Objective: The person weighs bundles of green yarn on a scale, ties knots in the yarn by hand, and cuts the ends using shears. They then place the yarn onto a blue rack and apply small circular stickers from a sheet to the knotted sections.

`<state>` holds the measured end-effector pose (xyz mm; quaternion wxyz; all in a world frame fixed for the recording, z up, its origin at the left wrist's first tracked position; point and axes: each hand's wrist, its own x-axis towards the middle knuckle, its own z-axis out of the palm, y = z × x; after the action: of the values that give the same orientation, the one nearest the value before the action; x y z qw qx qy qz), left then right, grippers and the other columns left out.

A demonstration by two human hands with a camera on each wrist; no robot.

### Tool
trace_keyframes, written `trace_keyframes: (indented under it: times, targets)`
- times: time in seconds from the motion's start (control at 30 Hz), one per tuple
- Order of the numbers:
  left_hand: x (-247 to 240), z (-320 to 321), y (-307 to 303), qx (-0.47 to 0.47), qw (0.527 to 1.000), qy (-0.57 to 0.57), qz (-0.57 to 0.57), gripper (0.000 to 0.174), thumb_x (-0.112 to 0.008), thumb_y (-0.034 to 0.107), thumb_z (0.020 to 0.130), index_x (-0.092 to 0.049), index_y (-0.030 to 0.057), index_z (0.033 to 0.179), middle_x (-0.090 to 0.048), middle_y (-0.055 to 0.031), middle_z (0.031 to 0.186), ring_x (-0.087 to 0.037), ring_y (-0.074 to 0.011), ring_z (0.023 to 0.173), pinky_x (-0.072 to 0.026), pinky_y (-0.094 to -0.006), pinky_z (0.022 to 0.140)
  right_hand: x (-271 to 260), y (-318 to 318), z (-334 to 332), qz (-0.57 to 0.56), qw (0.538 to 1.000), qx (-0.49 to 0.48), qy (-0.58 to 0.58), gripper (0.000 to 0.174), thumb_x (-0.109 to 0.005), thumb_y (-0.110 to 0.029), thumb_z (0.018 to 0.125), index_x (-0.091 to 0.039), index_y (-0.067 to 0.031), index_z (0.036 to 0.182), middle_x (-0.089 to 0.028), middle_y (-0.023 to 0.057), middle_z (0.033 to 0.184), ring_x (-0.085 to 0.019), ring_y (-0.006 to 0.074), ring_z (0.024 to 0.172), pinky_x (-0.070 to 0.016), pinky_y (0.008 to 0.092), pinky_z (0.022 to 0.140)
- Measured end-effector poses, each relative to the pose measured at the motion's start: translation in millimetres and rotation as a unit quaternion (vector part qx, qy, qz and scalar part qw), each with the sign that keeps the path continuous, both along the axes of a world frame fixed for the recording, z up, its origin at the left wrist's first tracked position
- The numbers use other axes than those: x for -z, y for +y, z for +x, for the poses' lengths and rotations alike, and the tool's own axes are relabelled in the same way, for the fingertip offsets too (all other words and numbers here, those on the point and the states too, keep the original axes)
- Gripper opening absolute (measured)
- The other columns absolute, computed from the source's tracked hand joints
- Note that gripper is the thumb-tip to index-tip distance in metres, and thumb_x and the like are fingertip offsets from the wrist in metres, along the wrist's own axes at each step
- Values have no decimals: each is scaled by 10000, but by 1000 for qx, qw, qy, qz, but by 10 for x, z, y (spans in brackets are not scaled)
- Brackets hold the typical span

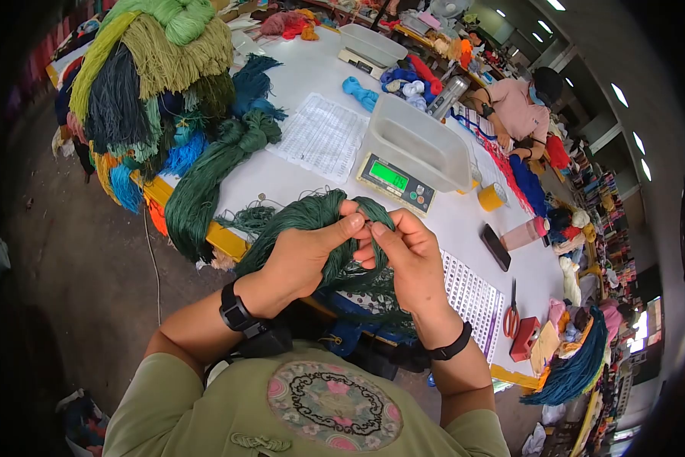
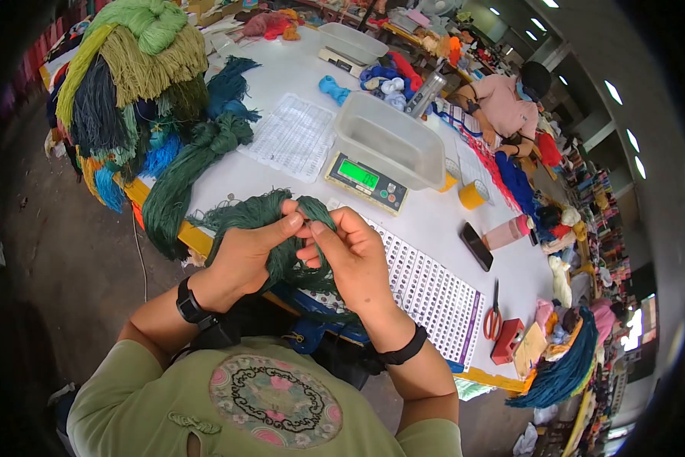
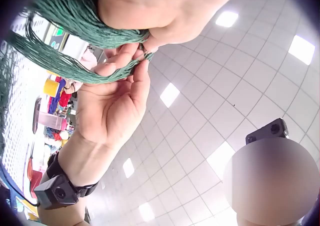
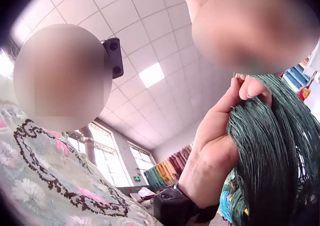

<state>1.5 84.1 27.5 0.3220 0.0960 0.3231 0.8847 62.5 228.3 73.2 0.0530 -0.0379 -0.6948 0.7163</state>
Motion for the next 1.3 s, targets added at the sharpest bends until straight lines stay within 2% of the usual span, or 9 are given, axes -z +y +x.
trace_keyframes:
  times: [0.67, 0.7, 0.77, 0.8, 0.83, 0.9, 1.03, 1.13, 1.3]
  targets:
    - [-10, -6, 49, -16, 1000, 15, -6, 213, -643, 142, 902, -631, -18, 1042, -645, -79, 1035, -589, -131, 970, -453, -252, 860, 80, 40, -39, 10, 1000, 24, -7, 140, -525, -155, 962, -561, -26, 1005, -672, 86, 953, -636, 132, 726, -516, 249, 640]
    - [1, 0, 32, -16, 1000, 15, -6, 213, -643, 142, 902, -631, -18, 1042, -645, -79, 1035, -589, -131, 970, -453, -252, 860, 38, 9, -42, -67, 997, 43, -8, 146, -528, -174, 964, -563, -36, 999, -667, 75, 929, -635, 137, 745, -513, 262, 661]
    - [40, -7, -58, -153, 885, 410, -156, 225, -602, 65, 898, -599, -36, 1100, -634, -118, 1127, -596, -167, 1045, -446, -256, 930, 19, 42, -55, -144, 988, 61, -9, 153, -531, -193, 965, -564, -47, 994, -661, 64, 904, -633, 143, 763, -511, 275, 682]
    - [91, -91, -49, -38, 974, 222, 10, 196, -545, 66, 907, -581, -18, 1080, -616, -159, 1155, -566, -240, 1116, -424, -338, 989, 40, 153, -53, -194, 978, 74, -4, 149, -532, -201, 964, -559, -56, 986, -637, 44, 853, -621, 142, 751, -500, 277, 681]
    - [142, -175, -39, 36, 986, -16, 162, 177, -488, 67, 915, -563, 0, 1061, -598, -199, 1183, -536, -313, 1186, -402, -420, 1047, 71, 272, -58, -242, 966, 88, 0, 145, -534, -208, 964, -555, -65, 978, -613, 25, 802, -610, 141, 739, -489, 279, 680]
    - [163, -249, -64, 88, 961, 3, 260, 135, -491, 149, 915, -577, 59, 967, -556, -197, 1241, -505, -371, 1195, -360, -533, 1054, 89, 512, -106, -238, 966, 97, 29, 146, -533, -225, 964, -541, -79, 967, -552, -1, 728, -563, 115, 654, -462, 251, 631]
    - [68, -204, -127, 131, 959, -37, 249, 135, -532, 183, 913, -561, 61, 965, -410, -219, 1401, -419, -386, 1279, -336, -585, 1053, -92, 502, -167, -22, 992, 119, -17, 186, -527, -235, 959, -554, -51, 968, -501, -16, 656, -485, 61, 540, -408, 211, 522]
    - [156, -207, -71, 169, 951, 9, 257, 181, -552, 219, 916, -563, 58, 996, -284, -158, 1499, -271, -369, 1380, -324, -591, 1067, -310, 109, -78, 133, 984, -14, -117, 192, -509, -214, 961, -574, -35, 936, -530, -2, 622, -467, 64, 478, -364, 206, 428]
    - [109, -240, -175, 97, 969, 18, 226, 253, -497, 293, 958, -531, 49, 1016, -355, -161, 1449, -412, -321, 1297, -400, -523, 1030, 70, -11, 76, 114, 975, -144, -129, 179, -504, -192, 968, -565, -25, 960, -564, 17, 661, -554, 96, 559, -441, 200, 516]
